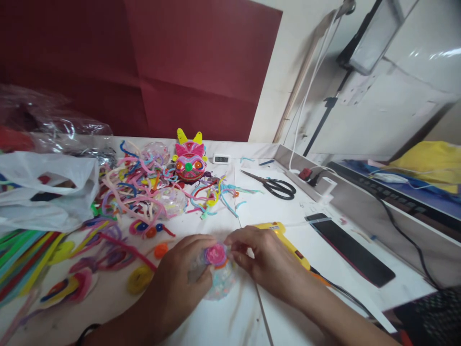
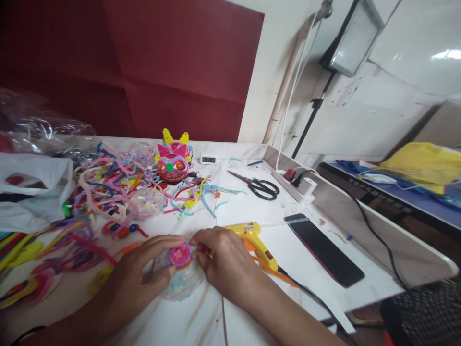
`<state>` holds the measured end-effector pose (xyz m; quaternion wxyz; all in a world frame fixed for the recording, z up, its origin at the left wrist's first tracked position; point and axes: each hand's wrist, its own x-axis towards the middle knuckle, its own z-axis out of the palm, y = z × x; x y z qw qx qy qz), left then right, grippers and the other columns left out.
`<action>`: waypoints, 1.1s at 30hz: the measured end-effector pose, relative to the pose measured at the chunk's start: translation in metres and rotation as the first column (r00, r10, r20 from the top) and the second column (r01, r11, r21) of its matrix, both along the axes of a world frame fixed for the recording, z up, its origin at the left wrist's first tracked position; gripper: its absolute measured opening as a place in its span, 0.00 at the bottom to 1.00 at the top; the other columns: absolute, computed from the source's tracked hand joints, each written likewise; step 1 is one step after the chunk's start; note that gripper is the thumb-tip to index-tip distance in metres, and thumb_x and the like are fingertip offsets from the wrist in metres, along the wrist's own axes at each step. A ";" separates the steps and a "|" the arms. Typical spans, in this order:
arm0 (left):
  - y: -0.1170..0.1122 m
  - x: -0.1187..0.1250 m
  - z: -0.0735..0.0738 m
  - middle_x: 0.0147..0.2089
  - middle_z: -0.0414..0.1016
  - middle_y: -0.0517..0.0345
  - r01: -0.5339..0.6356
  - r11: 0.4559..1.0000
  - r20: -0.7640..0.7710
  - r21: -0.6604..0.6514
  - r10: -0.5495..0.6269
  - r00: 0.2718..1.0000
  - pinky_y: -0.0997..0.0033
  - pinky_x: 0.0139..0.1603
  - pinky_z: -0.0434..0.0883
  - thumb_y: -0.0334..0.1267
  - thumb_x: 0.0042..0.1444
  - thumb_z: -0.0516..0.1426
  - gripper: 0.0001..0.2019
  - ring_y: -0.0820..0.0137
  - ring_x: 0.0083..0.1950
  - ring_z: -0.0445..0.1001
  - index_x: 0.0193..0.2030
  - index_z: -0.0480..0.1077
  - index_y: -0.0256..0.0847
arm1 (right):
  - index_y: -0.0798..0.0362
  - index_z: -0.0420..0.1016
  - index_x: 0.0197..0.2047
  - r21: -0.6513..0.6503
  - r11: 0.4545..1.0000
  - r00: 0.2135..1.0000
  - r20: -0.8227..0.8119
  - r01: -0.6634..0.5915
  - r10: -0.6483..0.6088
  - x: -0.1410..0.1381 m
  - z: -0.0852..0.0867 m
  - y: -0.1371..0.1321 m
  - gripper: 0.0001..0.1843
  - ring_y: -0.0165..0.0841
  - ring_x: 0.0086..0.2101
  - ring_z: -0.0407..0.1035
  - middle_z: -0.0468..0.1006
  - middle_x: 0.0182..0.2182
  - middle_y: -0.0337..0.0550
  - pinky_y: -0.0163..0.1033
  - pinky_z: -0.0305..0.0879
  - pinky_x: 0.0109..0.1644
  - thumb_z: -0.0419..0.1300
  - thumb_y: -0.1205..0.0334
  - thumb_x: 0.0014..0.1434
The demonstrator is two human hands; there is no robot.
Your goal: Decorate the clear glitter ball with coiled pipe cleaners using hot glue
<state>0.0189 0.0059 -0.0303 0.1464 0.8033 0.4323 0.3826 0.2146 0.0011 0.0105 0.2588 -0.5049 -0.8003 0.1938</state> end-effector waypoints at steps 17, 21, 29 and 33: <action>0.000 -0.002 0.004 0.44 0.80 0.54 0.026 0.996 0.023 -0.083 -0.024 0.999 0.62 0.48 0.77 0.31 0.48 0.51 0.16 0.62 0.46 0.79 0.43 0.73 0.42 | 0.52 0.80 0.32 -0.282 0.959 0.985 0.155 -0.027 0.073 -0.004 0.021 0.034 0.07 0.27 0.27 0.71 0.79 0.25 0.35 0.30 0.59 0.30 0.68 0.73 0.48; 0.000 -0.004 0.007 0.44 0.79 0.56 0.079 0.988 0.052 -0.132 -0.073 0.996 0.62 0.49 0.76 0.32 0.53 0.52 0.14 0.63 0.47 0.77 0.45 0.72 0.44 | 0.53 0.81 0.32 -0.310 0.949 0.972 0.201 -0.051 0.118 -0.007 0.029 0.039 0.07 0.28 0.28 0.71 0.80 0.26 0.36 0.30 0.60 0.30 0.69 0.72 0.47; 0.000 -0.007 -0.003 0.50 0.75 0.54 0.164 0.986 -0.016 0.008 -0.164 0.986 0.63 0.53 0.74 0.30 0.58 0.50 0.15 0.64 0.53 0.74 0.48 0.72 0.46 | 0.54 0.80 0.29 -0.387 0.916 0.943 0.251 -0.110 0.219 -0.010 0.035 0.056 0.11 0.27 0.27 0.70 0.79 0.24 0.35 0.28 0.59 0.28 0.71 0.75 0.41; -0.002 -0.007 -0.007 0.57 0.70 0.55 0.128 0.972 -0.106 0.195 -0.109 0.988 0.61 0.59 0.69 0.27 0.60 0.51 0.16 0.63 0.59 0.69 0.50 0.71 0.49 | 0.54 0.80 0.29 -0.407 0.905 0.939 0.248 -0.124 0.240 -0.009 0.034 0.060 0.09 0.26 0.26 0.69 0.78 0.23 0.33 0.27 0.60 0.28 0.72 0.73 0.41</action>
